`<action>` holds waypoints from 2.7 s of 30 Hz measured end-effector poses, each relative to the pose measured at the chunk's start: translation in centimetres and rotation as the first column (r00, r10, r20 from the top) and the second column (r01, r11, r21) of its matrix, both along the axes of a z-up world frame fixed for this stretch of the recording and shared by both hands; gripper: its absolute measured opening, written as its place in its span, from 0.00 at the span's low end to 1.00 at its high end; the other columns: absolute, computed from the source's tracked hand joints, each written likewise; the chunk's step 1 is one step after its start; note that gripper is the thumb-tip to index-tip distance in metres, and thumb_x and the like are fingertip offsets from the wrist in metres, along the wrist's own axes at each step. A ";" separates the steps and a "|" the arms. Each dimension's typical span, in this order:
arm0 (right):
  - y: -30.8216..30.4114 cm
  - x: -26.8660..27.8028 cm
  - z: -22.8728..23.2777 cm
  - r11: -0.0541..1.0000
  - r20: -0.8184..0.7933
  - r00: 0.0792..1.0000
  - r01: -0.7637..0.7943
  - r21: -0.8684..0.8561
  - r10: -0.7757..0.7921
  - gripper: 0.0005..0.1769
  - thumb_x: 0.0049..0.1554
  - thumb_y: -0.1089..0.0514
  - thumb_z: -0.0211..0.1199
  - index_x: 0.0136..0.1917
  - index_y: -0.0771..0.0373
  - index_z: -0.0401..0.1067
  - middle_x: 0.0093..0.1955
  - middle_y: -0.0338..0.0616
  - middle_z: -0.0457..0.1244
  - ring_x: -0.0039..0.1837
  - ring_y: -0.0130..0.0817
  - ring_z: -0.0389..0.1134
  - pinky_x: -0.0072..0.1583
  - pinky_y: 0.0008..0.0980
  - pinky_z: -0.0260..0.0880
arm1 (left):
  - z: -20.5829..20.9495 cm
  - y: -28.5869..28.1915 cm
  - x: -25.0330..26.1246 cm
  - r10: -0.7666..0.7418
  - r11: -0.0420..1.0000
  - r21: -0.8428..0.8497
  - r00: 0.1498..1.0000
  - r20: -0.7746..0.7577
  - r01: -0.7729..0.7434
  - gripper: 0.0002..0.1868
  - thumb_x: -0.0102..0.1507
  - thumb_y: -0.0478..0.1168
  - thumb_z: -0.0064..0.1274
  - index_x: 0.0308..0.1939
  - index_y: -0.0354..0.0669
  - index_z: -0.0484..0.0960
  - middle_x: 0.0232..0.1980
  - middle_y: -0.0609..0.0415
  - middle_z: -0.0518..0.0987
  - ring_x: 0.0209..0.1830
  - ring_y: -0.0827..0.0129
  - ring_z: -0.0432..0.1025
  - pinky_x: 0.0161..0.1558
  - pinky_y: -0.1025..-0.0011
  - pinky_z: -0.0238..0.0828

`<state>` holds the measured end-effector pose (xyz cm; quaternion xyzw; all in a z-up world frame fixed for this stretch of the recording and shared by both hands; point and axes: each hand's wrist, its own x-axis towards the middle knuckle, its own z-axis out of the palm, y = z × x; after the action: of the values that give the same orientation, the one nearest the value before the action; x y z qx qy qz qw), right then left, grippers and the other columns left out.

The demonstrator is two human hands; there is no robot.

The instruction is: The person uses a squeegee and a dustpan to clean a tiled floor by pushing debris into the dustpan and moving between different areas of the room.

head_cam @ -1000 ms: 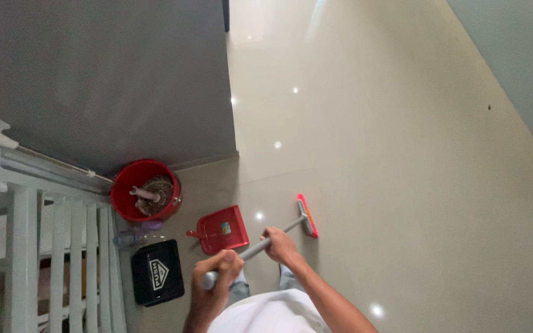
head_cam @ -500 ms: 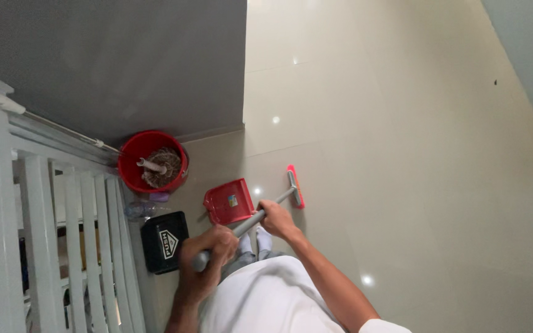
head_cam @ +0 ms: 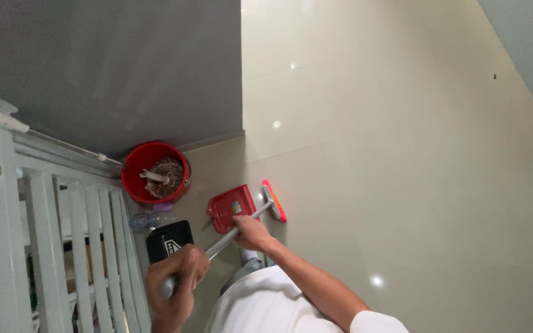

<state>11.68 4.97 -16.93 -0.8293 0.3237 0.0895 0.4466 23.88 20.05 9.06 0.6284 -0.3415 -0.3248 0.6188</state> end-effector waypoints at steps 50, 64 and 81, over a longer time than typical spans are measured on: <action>-20.7 -28.5 -2.2 0.938 0.048 0.971 0.239 -0.251 -0.235 0.20 0.56 0.40 0.65 0.40 0.59 0.74 0.43 0.49 0.67 0.51 0.51 0.69 0.51 0.49 0.68 | -9.1 -16.9 -22.3 -0.282 0.959 -0.014 0.959 0.013 0.282 0.25 0.74 0.54 0.39 0.35 0.42 0.82 0.27 0.57 0.78 0.31 0.72 0.75 0.72 0.60 0.60; -14.4 -19.6 -1.0 0.938 0.273 0.936 0.280 -0.205 -0.220 0.20 0.62 0.46 0.61 0.38 0.64 0.71 0.40 0.55 0.66 0.48 0.58 0.67 0.51 0.51 0.67 | -5.8 -15.4 -18.3 -0.070 0.991 0.109 0.996 -0.053 0.075 0.29 0.71 0.56 0.39 0.19 0.45 0.71 0.18 0.57 0.68 0.16 0.74 0.63 0.32 0.68 0.73; -30.1 -32.8 0.8 0.983 0.157 0.987 0.072 -0.170 -0.045 0.20 0.57 0.47 0.66 0.33 0.65 0.72 0.34 0.56 0.65 0.43 0.57 0.67 0.45 0.51 0.65 | -8.5 -25.0 -28.0 -0.084 0.989 -0.134 0.983 -0.163 0.062 0.29 0.74 0.53 0.43 0.21 0.43 0.74 0.20 0.56 0.69 0.23 0.73 0.69 0.45 0.63 0.79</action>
<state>-21.08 -25.15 -16.16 -0.8598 0.3197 -0.0160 0.3979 -4.08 -4.97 0.57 0.5446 -0.3312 -0.3764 0.6723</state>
